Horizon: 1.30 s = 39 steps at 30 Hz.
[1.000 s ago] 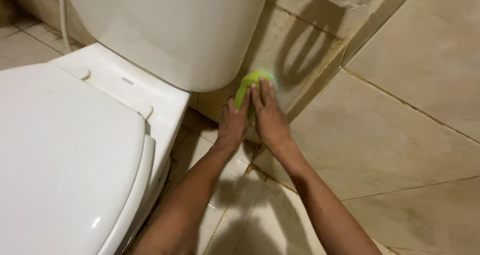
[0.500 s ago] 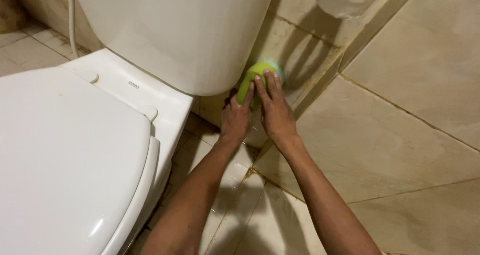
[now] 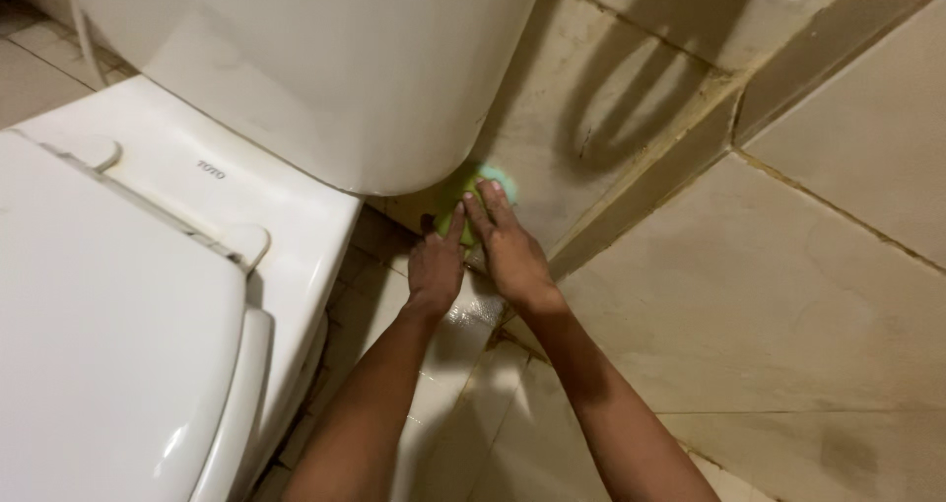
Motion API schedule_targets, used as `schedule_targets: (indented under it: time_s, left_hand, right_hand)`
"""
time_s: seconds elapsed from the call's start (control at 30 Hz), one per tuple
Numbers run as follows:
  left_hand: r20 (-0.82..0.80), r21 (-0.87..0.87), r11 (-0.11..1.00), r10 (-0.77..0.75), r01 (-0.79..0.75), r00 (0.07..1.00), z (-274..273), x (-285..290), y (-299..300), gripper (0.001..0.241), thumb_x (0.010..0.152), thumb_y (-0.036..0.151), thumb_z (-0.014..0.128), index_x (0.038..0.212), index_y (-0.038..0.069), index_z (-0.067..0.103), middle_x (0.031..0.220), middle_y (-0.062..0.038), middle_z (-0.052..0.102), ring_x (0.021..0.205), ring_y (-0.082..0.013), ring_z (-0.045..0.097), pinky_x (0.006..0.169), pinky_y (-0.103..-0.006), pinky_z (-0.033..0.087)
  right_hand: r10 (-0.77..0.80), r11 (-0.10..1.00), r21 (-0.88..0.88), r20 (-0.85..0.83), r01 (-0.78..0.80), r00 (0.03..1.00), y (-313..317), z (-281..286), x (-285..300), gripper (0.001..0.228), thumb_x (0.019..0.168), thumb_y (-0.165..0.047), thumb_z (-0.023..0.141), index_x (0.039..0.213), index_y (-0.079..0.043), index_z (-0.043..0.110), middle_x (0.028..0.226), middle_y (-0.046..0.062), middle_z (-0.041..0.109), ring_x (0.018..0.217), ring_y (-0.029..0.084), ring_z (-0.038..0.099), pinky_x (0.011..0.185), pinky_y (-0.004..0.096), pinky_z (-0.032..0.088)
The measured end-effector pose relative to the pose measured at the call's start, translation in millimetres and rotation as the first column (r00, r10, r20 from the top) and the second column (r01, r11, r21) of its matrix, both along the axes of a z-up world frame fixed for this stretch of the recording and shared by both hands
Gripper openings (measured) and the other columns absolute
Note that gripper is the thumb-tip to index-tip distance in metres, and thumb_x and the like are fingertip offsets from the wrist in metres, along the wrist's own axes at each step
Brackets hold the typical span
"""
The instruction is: The person scrubs the floor tiles and the base of the toilet using a pink brush and a spray bottle. They then switch to a green sponge to scrub the wall tiles adjacent to the toilet. Finally, they spray the toilet tank with the cleaning solution.
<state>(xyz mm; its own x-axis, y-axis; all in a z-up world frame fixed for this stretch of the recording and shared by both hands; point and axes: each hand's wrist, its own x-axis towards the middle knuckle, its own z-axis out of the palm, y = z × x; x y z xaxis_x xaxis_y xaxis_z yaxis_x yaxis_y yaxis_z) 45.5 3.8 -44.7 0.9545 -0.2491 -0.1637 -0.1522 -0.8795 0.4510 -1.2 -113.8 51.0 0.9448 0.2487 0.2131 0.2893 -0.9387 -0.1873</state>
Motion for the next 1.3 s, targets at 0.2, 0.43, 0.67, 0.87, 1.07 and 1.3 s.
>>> schedule_targets:
  time_s: [0.2,0.43,0.67,0.87,1.07,1.3]
  left_hand:
    - [0.068,-0.132,0.991,0.048,-0.038,0.997,-46.0,1.7,-9.7,0.077,0.100,0.028,0.058,0.163,0.025,0.014,0.142,-0.034,0.038,0.119,-0.0444,0.055,0.095,-0.0461,0.052]
    - [-0.047,-0.290,0.957,0.006,-0.020,0.999,-60.6,-11.8,-27.6,0.079,0.095,0.011,0.049,0.165,0.022,0.013,0.158,-0.031,0.026,0.129,-0.0482,0.051,0.102,-0.0500,0.051]
    - [-0.030,-0.454,0.888,-0.099,0.074,0.995,-60.6,-30.1,-46.9,0.067,0.102,0.027,0.045,0.161,0.011,0.016,0.145,-0.033,0.039,0.127,-0.0483,0.051,0.103,-0.0513,0.048]
    - [-0.207,-0.445,0.894,-0.037,-0.060,0.978,-79.1,-31.9,-53.4,0.052,0.104,0.031,0.040,0.148,0.005,0.030,0.134,-0.032,0.055,0.111,-0.0506,0.062,0.094,-0.0578,0.050]
    - [0.160,-0.217,0.963,-0.126,0.159,0.979,-47.1,-31.3,-46.4,0.051,0.103,0.025,0.048,0.149,0.005,0.039,0.141,-0.026,0.057,0.122,-0.0437,0.059,0.100,-0.0530,0.049]
    - [0.630,0.298,0.919,-0.393,0.259,0.670,42.8,-28.0,-24.4,0.079,0.093,0.028,0.064,0.161,0.007,0.029,0.158,-0.024,0.027,0.145,-0.0427,0.029,0.118,-0.0545,0.028]
  right_hand:
    - [-0.086,0.992,-0.111,-0.184,0.066,0.979,2.8,-15.6,10.4,0.078,0.085,0.008,0.051,0.156,-0.018,0.036,0.169,0.004,0.018,0.154,0.023,0.018,0.112,0.038,0.040]
    - [-0.163,0.973,-0.181,-0.092,0.145,0.982,-3.5,-38.9,4.1,0.058,0.094,-0.006,0.051,0.151,-0.014,0.045,0.167,0.002,0.027,0.154,0.021,0.024,0.111,0.037,0.044]
    - [-0.253,0.934,-0.289,-0.110,0.212,0.961,-17.3,-41.0,-8.2,0.055,0.094,-0.007,0.051,0.148,-0.004,0.046,0.166,0.010,0.029,0.151,0.030,0.029,0.115,0.039,0.040]
    - [-0.341,0.914,-0.288,-0.166,0.285,0.925,-13.8,-14.8,-24.8,0.057,0.092,-0.005,0.051,0.148,0.002,0.043,0.166,0.014,0.027,0.150,0.033,0.029,0.110,0.039,0.043]
    - [-0.342,0.884,-0.372,-0.098,0.284,0.935,-4.3,28.1,-47.1,0.066,0.087,-0.004,0.061,0.149,0.006,0.040,0.163,0.022,0.029,0.148,0.042,0.029,0.115,0.040,0.037]
    - [-0.257,0.870,-0.402,0.127,0.287,0.958,-8.0,70.7,-65.1,0.085,0.083,-0.009,0.067,0.157,0.001,0.026,0.164,0.027,0.020,0.150,0.047,0.021,0.118,0.051,0.026]
